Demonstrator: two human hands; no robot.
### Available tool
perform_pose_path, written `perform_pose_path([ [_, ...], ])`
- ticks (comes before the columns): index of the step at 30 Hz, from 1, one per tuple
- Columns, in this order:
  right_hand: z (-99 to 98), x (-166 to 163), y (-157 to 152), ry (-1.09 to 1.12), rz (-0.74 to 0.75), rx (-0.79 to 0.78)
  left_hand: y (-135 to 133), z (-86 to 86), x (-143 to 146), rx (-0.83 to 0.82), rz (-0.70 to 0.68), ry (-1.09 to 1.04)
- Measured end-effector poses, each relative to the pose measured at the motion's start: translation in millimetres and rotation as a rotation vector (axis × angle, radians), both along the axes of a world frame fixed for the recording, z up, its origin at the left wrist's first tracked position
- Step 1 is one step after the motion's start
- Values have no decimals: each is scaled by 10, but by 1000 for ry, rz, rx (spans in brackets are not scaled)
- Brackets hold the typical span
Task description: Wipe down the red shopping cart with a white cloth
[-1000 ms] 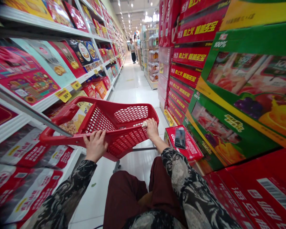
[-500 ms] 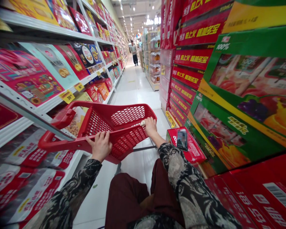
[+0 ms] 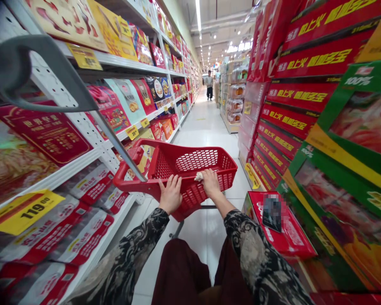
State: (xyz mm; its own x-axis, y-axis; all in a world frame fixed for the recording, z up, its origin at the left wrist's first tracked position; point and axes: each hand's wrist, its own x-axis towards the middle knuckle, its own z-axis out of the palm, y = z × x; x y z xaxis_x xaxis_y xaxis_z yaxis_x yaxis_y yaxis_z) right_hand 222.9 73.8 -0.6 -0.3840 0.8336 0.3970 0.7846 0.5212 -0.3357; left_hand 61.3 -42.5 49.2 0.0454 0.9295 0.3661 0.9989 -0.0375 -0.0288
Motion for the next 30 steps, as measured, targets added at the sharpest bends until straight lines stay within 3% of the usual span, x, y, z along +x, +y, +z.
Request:
perform_pose_path([
  [4,-1,202,176,-49,-75,-15,-134,46,-164,22,-90,36],
  [9,47,247,237,-60,-152,-48,-395,127,-513,189,-29,44],
  [13,54,179,183,-36,-174,-32,-499,214,-705,320,121,-5],
  [17,102,-116,-31,53,-41,8,-492,286,-720,283,145,-12],
  [23,331,-735,-511,245,242,93,-476,341,-571,237,139,-20],
  [27,465,-849,-666,332,405,165,-468,354,-455,224,119,-26],
  [30,781,-808,-688,472,475,307,-471,368,-386,216,93,-23],
])
